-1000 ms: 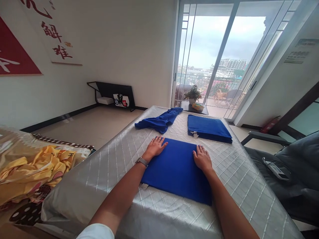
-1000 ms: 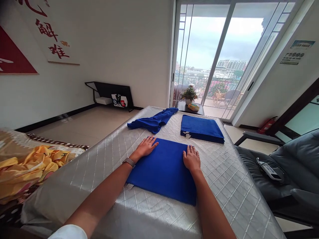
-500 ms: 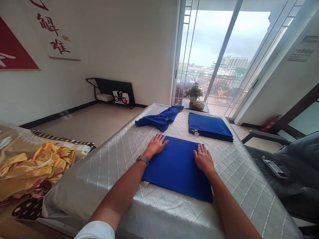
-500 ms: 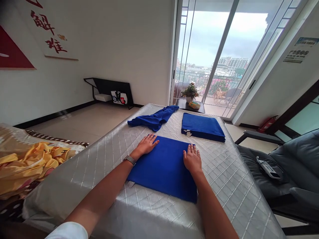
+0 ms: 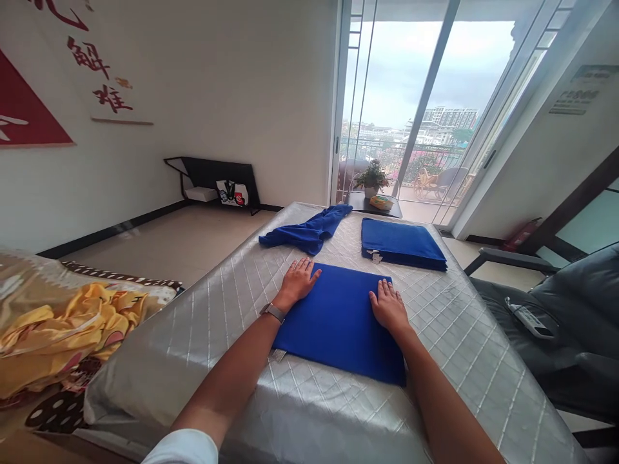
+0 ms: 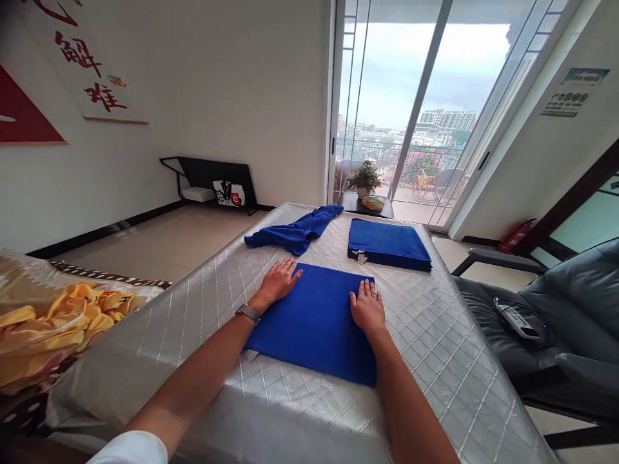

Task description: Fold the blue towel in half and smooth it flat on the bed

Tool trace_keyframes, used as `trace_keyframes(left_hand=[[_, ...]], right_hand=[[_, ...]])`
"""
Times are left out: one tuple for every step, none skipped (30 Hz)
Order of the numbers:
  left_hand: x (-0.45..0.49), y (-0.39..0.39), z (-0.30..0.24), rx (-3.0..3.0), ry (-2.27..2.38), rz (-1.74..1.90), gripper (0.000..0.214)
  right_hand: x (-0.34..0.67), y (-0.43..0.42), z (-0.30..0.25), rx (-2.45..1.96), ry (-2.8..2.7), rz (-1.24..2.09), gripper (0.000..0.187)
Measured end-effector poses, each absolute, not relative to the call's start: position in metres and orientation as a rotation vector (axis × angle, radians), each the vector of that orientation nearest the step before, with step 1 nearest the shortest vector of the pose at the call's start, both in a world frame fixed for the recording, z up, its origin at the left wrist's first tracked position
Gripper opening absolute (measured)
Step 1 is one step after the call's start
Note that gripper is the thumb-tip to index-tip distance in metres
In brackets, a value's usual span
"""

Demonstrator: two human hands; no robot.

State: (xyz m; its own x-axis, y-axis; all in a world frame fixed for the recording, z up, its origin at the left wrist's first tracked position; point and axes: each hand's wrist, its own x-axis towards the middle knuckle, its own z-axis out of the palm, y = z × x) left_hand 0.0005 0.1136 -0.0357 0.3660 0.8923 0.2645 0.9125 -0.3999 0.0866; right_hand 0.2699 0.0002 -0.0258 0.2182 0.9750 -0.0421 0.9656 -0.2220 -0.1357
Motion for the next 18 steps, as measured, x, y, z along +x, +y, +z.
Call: trace_keyframes(left_hand=[[0.003,0.110,-0.033,-2.546,-1.654,-0.425,0.065],[0.006,0.106,-0.031,-2.570,-1.627,-0.435,0.064],[0.011,0.101,-0.028,-2.604,-1.594,-0.443,0.063],[0.017,0.094,-0.026,-2.648,-1.551,-0.449,0.062],[0.024,0.087,-0.023,-2.703,-1.497,-0.453,0.062],[0.033,0.080,-0.021,-2.765,-1.429,-0.458,0.062],[0.044,0.071,-0.020,-2.828,-1.351,-0.465,0.062],[0.055,0.063,-0.019,-2.888,-1.265,-0.473,0.062],[0.068,0.055,-0.018,-2.940,-1.179,-0.478,0.063],[0.082,0.048,-0.019,-2.983,-1.097,-0.480,0.065],[0.097,0.042,-0.020,-3.016,-1.024,-0.479,0.066],[0.111,0.037,-0.021,-3.042,-0.963,-0.478,0.067],[0.124,0.034,-0.023,-3.061,-0.917,-0.477,0.068],[0.136,0.031,-0.026,-3.075,-0.893,-0.482,0.068],[0.145,0.030,-0.028,-3.083,-0.895,-0.493,0.068],[0.152,0.030,-0.031,-3.086,-0.919,-0.507,0.068],[0.155,0.031,-0.033,-3.090,-0.941,-0.520,0.068],[0.156,0.032,-0.036,-3.091,-0.975,-0.533,0.070]], right_hand=[[0.270,0.000,-0.025,-2.388,-1.905,0.187,0.068],[0.270,0.000,-0.025,-2.386,-1.903,0.195,0.068],[0.269,0.000,-0.025,-2.383,-1.902,0.201,0.069],[0.269,0.000,-0.024,-2.379,-1.900,0.208,0.069],[0.269,0.000,-0.024,-2.376,-1.897,0.213,0.069],[0.268,0.000,-0.024,-2.375,-1.894,0.217,0.069],[0.268,0.000,-0.025,-2.376,-1.893,0.216,0.069],[0.268,0.000,-0.025,-2.376,-1.892,0.209,0.069],[0.268,0.000,-0.026,-2.377,-1.894,0.197,0.069],[0.269,-0.001,-0.026,-2.375,-1.899,0.181,0.068],[0.269,-0.001,-0.027,-2.373,-1.913,0.167,0.067],[0.270,-0.002,-0.028,-2.369,-1.935,0.155,0.065],[0.272,-0.003,-0.029,-2.367,-1.962,0.148,0.064],[0.273,-0.003,-0.030,-2.363,-1.991,0.143,0.063],[0.274,-0.004,-0.031,-2.359,-2.017,0.139,0.063],[0.275,-0.004,-0.032,-2.353,-2.036,0.133,0.064],[0.276,-0.005,-0.032,-2.350,-2.044,0.129,0.064],[0.276,-0.005,-0.032,-2.350,-2.044,0.126,0.064]])
